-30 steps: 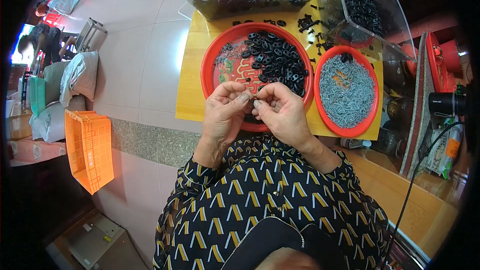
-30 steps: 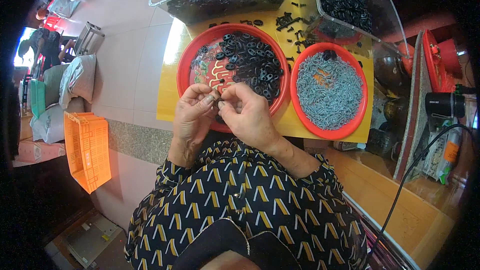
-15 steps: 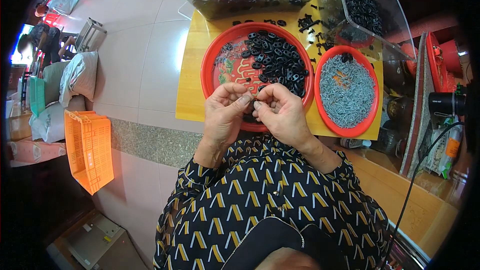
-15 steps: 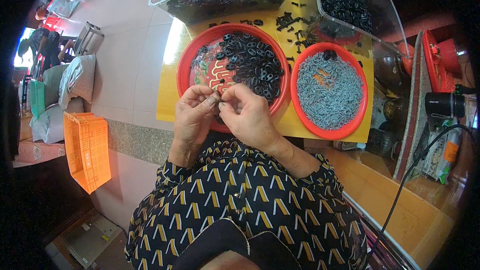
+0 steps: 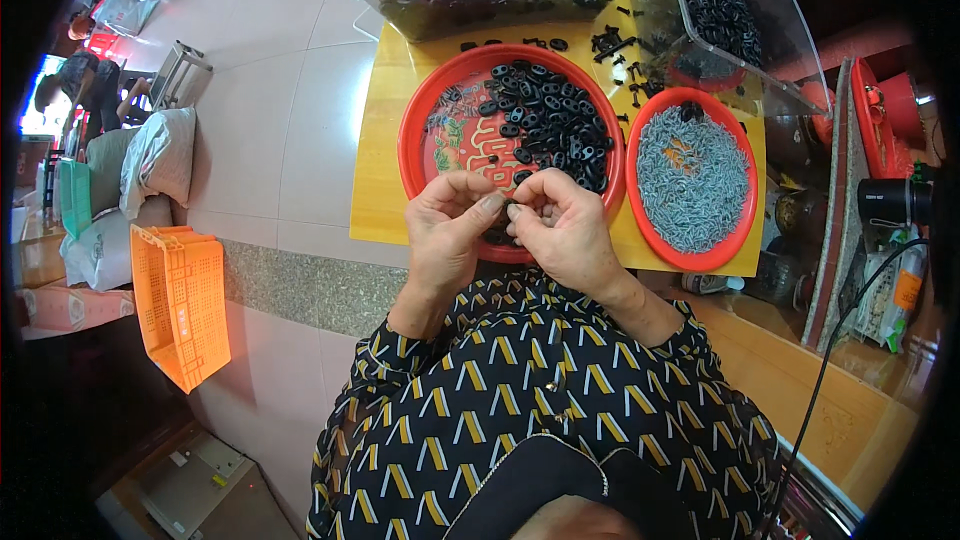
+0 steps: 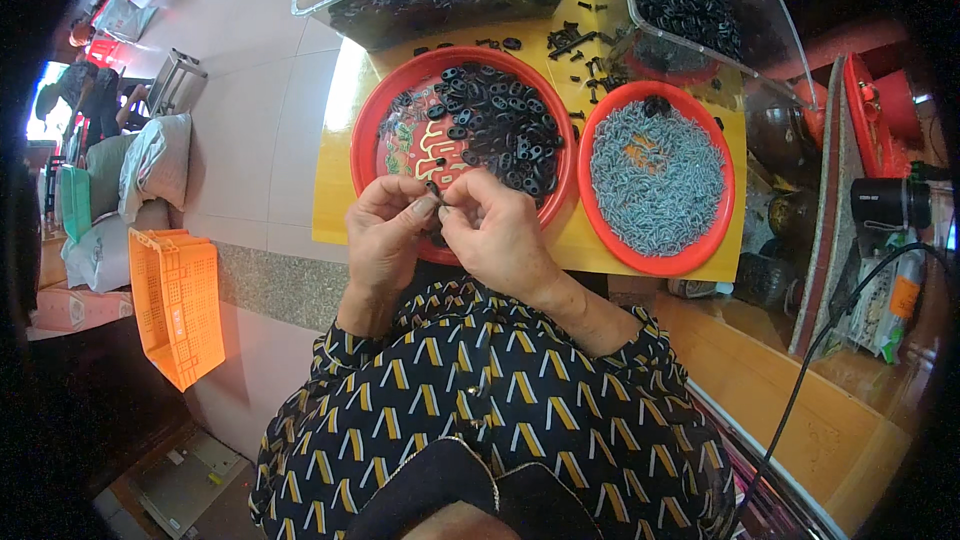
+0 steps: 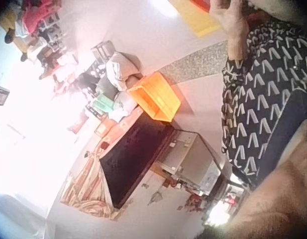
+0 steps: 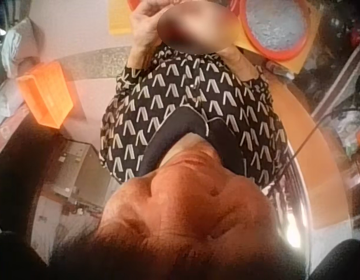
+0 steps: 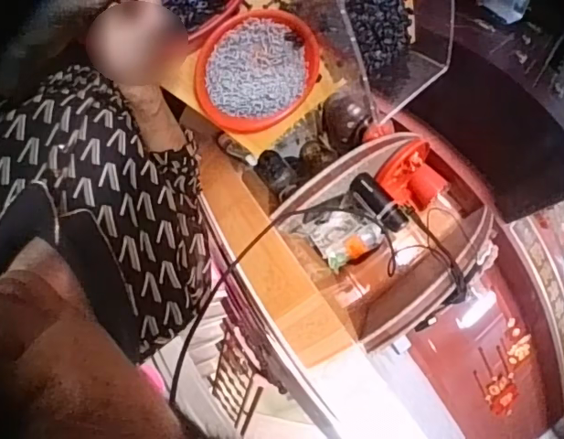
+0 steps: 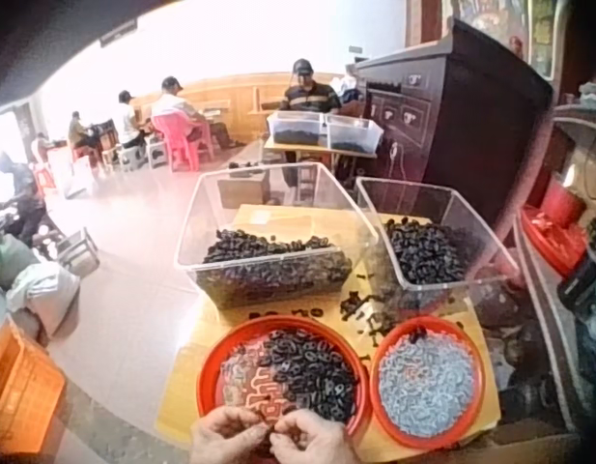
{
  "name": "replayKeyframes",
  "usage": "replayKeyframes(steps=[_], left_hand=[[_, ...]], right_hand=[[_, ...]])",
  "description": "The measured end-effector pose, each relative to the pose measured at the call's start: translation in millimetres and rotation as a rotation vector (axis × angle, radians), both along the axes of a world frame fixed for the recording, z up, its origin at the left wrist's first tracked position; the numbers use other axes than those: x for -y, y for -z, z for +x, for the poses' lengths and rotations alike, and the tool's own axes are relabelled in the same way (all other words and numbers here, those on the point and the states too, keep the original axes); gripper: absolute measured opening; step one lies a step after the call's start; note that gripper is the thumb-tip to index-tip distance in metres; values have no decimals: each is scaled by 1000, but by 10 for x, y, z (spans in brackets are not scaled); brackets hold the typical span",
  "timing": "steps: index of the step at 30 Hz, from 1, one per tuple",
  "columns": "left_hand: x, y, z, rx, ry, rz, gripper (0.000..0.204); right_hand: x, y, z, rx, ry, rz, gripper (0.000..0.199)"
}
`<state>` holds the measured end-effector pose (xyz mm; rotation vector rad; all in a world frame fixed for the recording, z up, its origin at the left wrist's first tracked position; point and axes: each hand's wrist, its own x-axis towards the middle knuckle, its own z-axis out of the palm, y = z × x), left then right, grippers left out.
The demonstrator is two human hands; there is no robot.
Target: The person sits at a table and repeatedly picks up small black plastic buckle parts and metal pins from red trays. They insert the pins into the buckle parts by hand to assemble them, then place the finished items back into the tray. The process is repetitive and involves handling small components one at a time.
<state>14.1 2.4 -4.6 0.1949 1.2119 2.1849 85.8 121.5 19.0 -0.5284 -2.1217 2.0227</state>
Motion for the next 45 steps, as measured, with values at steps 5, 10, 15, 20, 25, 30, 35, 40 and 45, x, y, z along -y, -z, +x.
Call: replayKeyframes(steps=[5, 10, 15, 20, 25, 30, 35, 40, 45], left_hand=[[-43, -21, 75, -30, -31, -42, 13], [-93, 2, 99, -105, -38, -121, 9], [-146, -40, -44, -147, -7, -235, 12], [-341, -41, -507, -1107, -8, -620, 16], [-547, 102, -653, -1554, 90, -766, 16], [-534, 77, -627, -1344, 212, -820, 19], [-308, -21, -417, -164, 268, -226, 22], [-120, 10, -190, 13, 218, -55, 22], [-81, -17, -112, 41, 257, 53, 23]], right_hand=[[8, 75, 35, -21, 21, -8, 6], [-26, 157, 56, -40, 4, 26, 6], [-129, 89, 5, -59, 95, -155, 8], [-361, 85, 52, -29, 103, -116, 10], [-366, 42, 82, 0, 113, -119, 10], [-378, 81, 78, 10, 76, -193, 7], [-342, 25, 30, -17, 59, -312, 7], [-253, 18, -36, -51, 34, -489, 8], [-190, -24, -53, -64, 13, -497, 9]])
